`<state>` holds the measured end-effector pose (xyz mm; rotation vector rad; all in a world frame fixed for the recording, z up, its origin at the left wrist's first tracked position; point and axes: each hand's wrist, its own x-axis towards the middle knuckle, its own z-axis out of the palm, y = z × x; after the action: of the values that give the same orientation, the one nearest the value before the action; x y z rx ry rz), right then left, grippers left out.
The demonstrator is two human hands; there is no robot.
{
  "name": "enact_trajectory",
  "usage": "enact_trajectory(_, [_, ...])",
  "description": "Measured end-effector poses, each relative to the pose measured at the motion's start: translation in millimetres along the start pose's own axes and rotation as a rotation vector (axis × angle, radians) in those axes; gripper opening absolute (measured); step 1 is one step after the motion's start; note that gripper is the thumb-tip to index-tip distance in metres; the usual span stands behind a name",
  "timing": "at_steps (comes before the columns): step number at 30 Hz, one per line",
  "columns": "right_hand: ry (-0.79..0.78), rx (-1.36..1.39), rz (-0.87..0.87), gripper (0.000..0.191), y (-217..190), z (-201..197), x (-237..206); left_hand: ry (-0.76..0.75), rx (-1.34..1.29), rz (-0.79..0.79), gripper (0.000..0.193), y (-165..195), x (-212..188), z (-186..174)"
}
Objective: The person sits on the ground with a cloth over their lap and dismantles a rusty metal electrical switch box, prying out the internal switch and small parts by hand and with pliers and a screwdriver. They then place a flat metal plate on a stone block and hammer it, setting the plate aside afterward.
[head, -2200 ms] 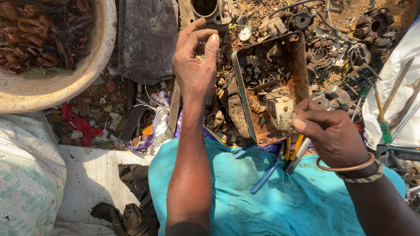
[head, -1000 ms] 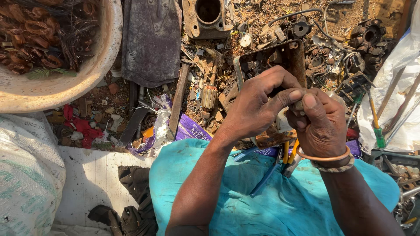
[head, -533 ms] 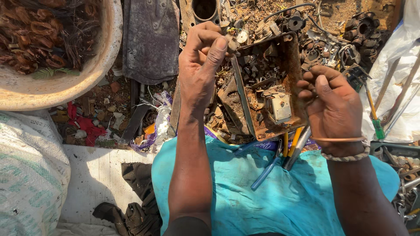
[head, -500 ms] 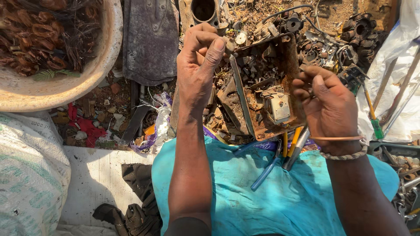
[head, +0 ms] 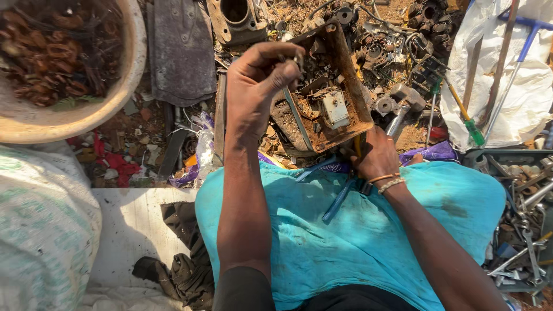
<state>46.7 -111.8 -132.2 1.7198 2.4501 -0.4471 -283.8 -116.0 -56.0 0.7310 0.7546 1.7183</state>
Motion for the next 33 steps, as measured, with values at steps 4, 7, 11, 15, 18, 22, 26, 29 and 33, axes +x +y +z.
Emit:
enact_trajectory(4, [0.341, 0.226, -0.119, 0.077, 26.1, 7.4, -18.6, -0.043, -0.012, -0.081, 0.043, 9.4, -32.4, 56.3])
enact_trajectory(7, [0.13, 0.801, 0.137, 0.06, 46.1, -24.8, -60.9, -0.045, 0.052, -0.135, 0.034, 10.4, -60.5, 88.7])
enact_trajectory(11, [-0.083, 1.441, 0.104, 0.063, 54.2, -81.5, -151.8, -0.079, -0.293, -0.21, 0.032, -5.4, -83.4, 117.3])
enact_trajectory(15, [-0.197, 1.146, 0.117, 0.047, 24.1, -112.1, -191.7, -0.142, -0.358, -0.275, 0.038, -31.5, -105.6, 140.9])
enact_trajectory(18, [-0.217, 1.12, 0.073, 0.047, -4.8, -127.1, -196.2, -0.196, -0.356, -0.258, 0.037, -42.2, -111.9, 150.6])
enact_trajectory(22, [-0.23, 1.064, 0.187, 0.049, -35.7, -142.6, -192.5, -0.209, -0.372, -0.236, 0.032, -38.5, -113.9, 142.2])
enact_trajectory(26, [-0.155, 0.925, -0.012, 0.051, -55.0, -149.8, -187.2, -0.234, -0.192, -0.22, 0.032, -28.5, -110.7, 123.2])
enact_trajectory(29, [-0.247, 1.009, 0.007, 0.046, -64.2, -148.6, -182.6, -0.25, -0.149, -0.215, 0.033, -22.2, -108.5, 113.7])
enact_trajectory(33, [-0.259, 1.119, 0.197, 0.047, -72.3, -143.7, -180.5, -0.277, -0.184, -0.229, 0.036, -14.3, -107.7, 107.1])
